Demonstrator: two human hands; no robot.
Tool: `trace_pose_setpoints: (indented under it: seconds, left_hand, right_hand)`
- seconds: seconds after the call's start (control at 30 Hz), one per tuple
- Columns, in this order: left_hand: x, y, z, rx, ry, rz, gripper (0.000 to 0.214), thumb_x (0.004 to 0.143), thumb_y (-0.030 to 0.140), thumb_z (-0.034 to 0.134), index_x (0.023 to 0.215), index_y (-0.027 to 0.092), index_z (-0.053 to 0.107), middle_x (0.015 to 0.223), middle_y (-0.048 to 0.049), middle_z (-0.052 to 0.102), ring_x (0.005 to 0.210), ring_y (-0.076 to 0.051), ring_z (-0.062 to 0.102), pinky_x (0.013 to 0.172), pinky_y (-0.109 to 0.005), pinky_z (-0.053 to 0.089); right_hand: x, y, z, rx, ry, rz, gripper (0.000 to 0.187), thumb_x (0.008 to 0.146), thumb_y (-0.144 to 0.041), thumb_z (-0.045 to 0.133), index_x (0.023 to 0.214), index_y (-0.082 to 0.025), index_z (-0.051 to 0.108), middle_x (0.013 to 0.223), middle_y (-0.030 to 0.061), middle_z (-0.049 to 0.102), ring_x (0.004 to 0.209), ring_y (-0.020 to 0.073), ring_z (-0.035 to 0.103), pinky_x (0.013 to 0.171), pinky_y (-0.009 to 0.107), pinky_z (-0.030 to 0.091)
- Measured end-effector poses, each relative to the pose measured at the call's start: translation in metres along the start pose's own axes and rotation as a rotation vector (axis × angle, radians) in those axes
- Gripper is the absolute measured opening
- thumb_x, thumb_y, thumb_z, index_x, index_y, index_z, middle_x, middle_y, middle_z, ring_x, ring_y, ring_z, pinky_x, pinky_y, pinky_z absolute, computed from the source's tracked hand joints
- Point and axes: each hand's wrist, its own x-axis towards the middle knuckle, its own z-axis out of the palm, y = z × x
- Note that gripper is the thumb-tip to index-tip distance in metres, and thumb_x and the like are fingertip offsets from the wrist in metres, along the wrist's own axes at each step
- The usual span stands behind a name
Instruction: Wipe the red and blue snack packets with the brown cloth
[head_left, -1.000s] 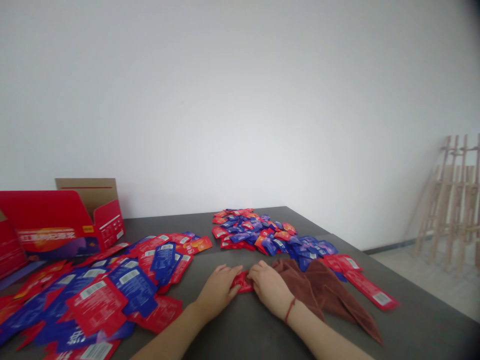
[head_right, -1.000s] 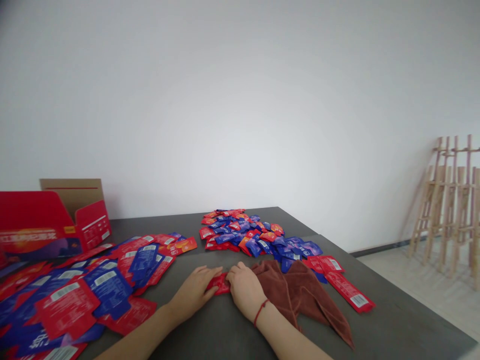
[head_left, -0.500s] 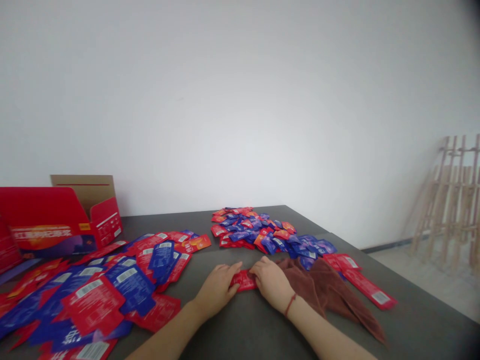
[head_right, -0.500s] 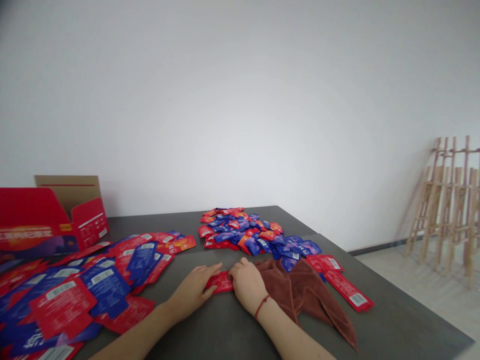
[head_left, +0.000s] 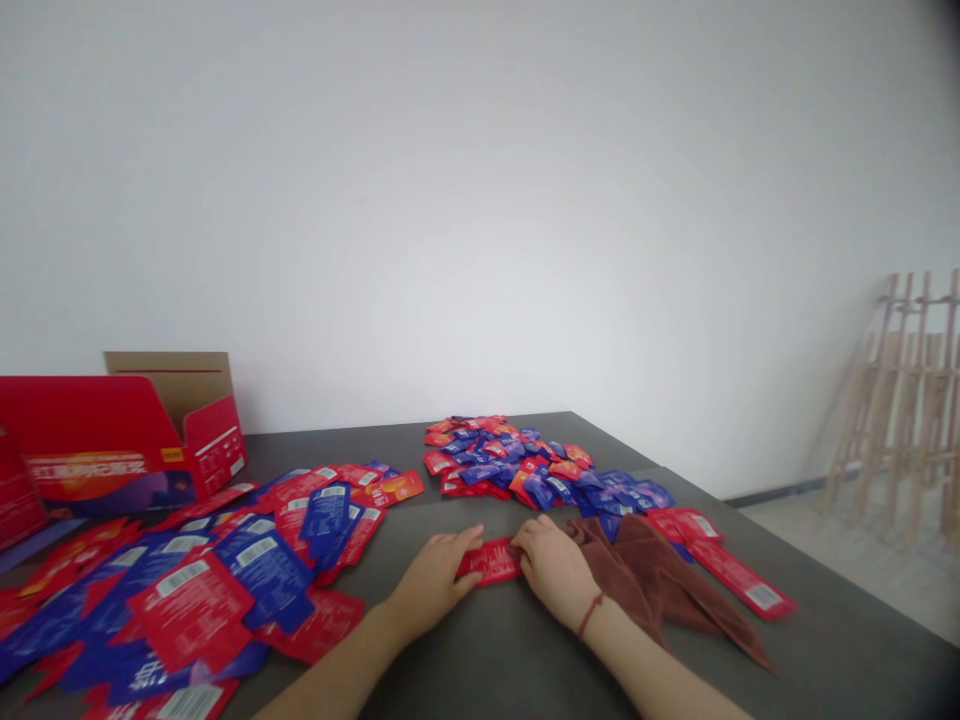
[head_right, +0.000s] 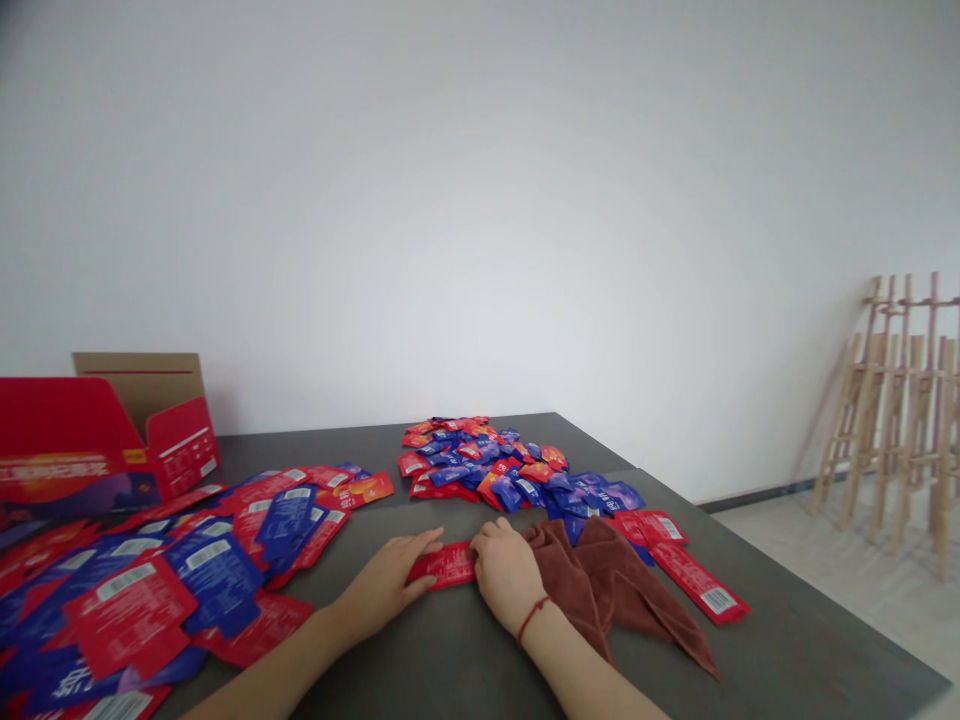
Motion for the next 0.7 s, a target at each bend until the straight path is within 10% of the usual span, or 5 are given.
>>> trace_pose_setpoints:
  seconds: [0.3,0.57,0.7]
  left_hand:
    - [0.002,-0.008,0.005,-0.066,-0.032,0.043,0.079,0.083,0.022,0.061,0.148,0.024,0.016,0.129,-0.006,0.059,0.121,-0.024,0.05,0.104,-0.04,0.033]
    - [0.001,-0.011,0.004,-0.144,-0.055,-0.036,0.087,0.08,0.025,0.063,0.15,0.025,0.011,0.13,-0.0051,0.059,0.12,-0.024,0.05,0.104,-0.039,0.032]
    - [0.002,-0.011,0.002,-0.156,-0.071,-0.038,0.085,0.08,0.024,0.063,0.15,0.026,0.014,0.13,-0.0042,0.059,0.12,-0.024,0.051,0.103,-0.038,0.033]
  right_hand:
    - [0.002,-0.023,0.01,0.157,-0.043,-0.315,0.024,0.085,-0.012,0.048,0.097,-0.02,0.067,0.099,0.0016,0.069,0.095,0.0171,0.054,0.087,0.027,0.037]
    - [-0.004,-0.001,0.001,0.087,0.026,0.007,0.028,0.085,-0.01,0.044,0.095,-0.017,0.069,0.099,0.0073,0.07,0.096,0.0202,0.058,0.088,0.028,0.039]
    - [0.002,-0.011,0.006,0.064,-0.01,-0.067,0.028,0.087,-0.013,0.043,0.099,-0.017,0.068,0.1,0.008,0.069,0.097,0.0203,0.059,0.088,0.028,0.039]
